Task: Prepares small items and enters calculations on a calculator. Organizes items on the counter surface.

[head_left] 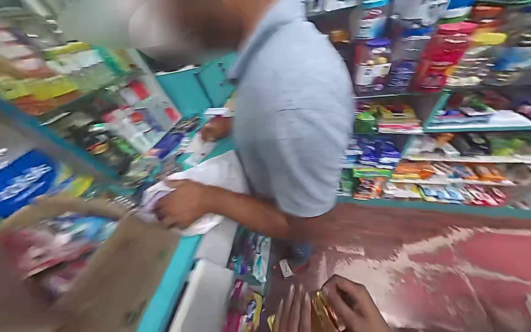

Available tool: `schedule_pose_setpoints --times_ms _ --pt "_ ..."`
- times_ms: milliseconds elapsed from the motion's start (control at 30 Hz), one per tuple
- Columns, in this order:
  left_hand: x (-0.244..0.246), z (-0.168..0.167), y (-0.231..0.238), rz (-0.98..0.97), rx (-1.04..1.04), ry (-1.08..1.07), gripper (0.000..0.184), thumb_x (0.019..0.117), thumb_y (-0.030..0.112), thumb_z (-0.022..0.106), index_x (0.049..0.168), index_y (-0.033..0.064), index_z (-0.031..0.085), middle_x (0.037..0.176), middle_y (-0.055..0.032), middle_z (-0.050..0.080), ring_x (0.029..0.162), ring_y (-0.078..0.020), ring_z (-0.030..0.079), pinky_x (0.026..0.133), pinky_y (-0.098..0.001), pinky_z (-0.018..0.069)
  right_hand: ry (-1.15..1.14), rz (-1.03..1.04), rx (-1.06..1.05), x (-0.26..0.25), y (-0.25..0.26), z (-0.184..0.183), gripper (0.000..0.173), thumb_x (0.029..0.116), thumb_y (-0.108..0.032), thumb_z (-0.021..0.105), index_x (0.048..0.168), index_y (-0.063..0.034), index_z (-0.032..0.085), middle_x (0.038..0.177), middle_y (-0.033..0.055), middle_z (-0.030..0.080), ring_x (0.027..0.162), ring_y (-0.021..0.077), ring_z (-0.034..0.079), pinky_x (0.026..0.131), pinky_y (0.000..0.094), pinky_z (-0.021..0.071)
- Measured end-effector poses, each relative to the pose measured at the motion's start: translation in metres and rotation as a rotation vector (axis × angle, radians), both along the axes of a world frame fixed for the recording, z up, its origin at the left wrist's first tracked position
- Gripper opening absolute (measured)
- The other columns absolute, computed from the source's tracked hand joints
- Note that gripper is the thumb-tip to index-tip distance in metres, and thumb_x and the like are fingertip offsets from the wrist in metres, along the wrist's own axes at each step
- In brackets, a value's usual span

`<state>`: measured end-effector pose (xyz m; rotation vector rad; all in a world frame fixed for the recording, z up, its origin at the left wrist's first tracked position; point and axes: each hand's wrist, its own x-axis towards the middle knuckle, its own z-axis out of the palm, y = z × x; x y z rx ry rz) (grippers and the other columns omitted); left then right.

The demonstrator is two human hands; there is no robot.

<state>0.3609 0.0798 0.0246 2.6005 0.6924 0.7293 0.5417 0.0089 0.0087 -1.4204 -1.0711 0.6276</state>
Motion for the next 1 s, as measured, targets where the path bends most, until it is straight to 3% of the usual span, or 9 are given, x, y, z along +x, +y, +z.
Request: schedule_pose_setpoints --times_ms 67,167,300,467,567,667,800,867,1000 --pt "0.088 -0.007 -0.010 -0.119 -0.237 -0.033 0.076 0.0848 0.036 0.080 0.136 -0.0149 0.055 0.139 -0.0318 0.058 0.130 -0.0460 0.057 0.111 -0.0586 0.0433 -0.093 -0.172 0.043 0.066 -0.033 -0.010 0.020 0.0978 -0.015 0.061 0.091 0.0008 0.070 0.072 0.0016 0.066 0.062 -0.0011 0.059 0.058 0.0163 0.0498" --pt "0.212 -0.008 -0.041 -0.287 -0.563 -0.081 0.074 0.0735 0.024 0.088 0.134 -0.0093 0.061 0.133 -0.0239 0.065 0.125 -0.0341 0.063 0.107 -0.0500 0.0492 0.066 -0.431 0.063 0.157 -0.089 -0.001 0.023 0.1003 -0.021 0.061 0.084 -0.0086 0.070 0.066 -0.0097 0.061 0.057 -0.0064 0.054 0.054 0.0124 0.0455" --pt "0.353 0.006 -0.069 -0.628 -1.225 -0.219 0.061 0.0874 0.026 0.077 0.132 -0.0112 0.057 0.118 -0.0098 0.072 0.106 -0.0090 0.070 0.095 -0.0274 0.0572 0.434 -0.543 0.052 0.263 -0.162 0.041 0.038 0.1104 -0.020 0.038 0.102 -0.0051 0.072 0.087 -0.0021 0.076 0.069 0.0081 0.073 0.064 0.0263 0.0634" --pt "0.504 0.039 -0.084 -0.728 -1.882 0.123 0.070 0.0888 0.062 0.066 0.126 0.0024 0.062 0.111 -0.0121 0.076 0.098 -0.0241 0.075 0.087 -0.0394 0.0615 -0.220 -0.790 0.100 0.387 -0.215 0.045 0.026 0.0988 -0.029 0.066 0.119 -0.0145 0.075 0.111 0.0005 0.072 0.098 0.0031 0.067 0.081 0.0189 0.0574" --pt "0.603 0.036 -0.095 -0.762 -1.872 0.290 0.066 0.0951 0.062 0.058 0.130 0.0055 0.061 0.111 -0.0085 0.075 0.100 -0.0190 0.074 0.088 -0.0379 0.0616 -0.464 -0.900 -0.055 0.466 -0.236 0.051 0.046 0.0938 -0.048 0.069 0.133 -0.0232 0.068 0.126 0.0052 0.065 0.118 0.0105 0.058 0.099 0.0254 0.0494" --pt "0.708 0.049 -0.122 -0.781 -1.758 0.417 0.050 0.1036 0.047 0.052 0.132 0.0069 0.057 0.113 -0.0013 0.073 0.105 -0.0107 0.070 0.095 -0.0327 0.0578 -0.547 -1.031 -0.178 0.546 -0.255 0.063 0.056 0.0903 -0.051 0.070 0.135 -0.0187 0.067 0.130 0.0119 0.065 0.118 0.0220 0.059 0.100 0.0353 0.0495" --pt "0.845 0.075 -0.182 -1.061 -1.744 0.504 0.036 0.0964 0.039 0.067 0.119 0.0104 0.068 0.106 0.0036 0.076 0.098 -0.0057 0.072 0.090 -0.0253 0.0578 -0.761 -1.323 -0.142 0.634 -0.305 0.072 0.032 0.0972 -0.047 0.067 0.113 -0.0189 0.063 0.120 0.0016 0.061 0.115 0.0096 0.056 0.100 0.0197 0.0436" --pt "0.915 0.075 -0.216 -1.337 -1.716 0.589 0.046 0.0902 0.045 0.072 0.123 0.0128 0.070 0.114 0.0009 0.076 0.104 -0.0084 0.072 0.093 -0.0265 0.0566 -0.889 -1.407 -0.119 0.661 -0.340 0.075 0.017 0.1011 -0.035 0.063 0.099 -0.0194 0.056 0.116 -0.0028 0.059 0.118 0.0070 0.055 0.105 0.0200 0.0420" --pt "1.027 0.085 -0.301 -1.600 -1.549 0.626 0.067 0.0828 0.043 0.081 0.129 -0.0014 0.062 0.119 -0.0093 0.074 0.108 -0.0193 0.072 0.095 -0.0355 0.0583 -1.082 -1.482 -0.151 0.714 -0.416 0.068 0.008 0.1020 -0.019 0.056 0.095 -0.0198 0.052 0.109 -0.0016 0.058 0.110 0.0104 0.057 0.104 0.0255 0.0420"
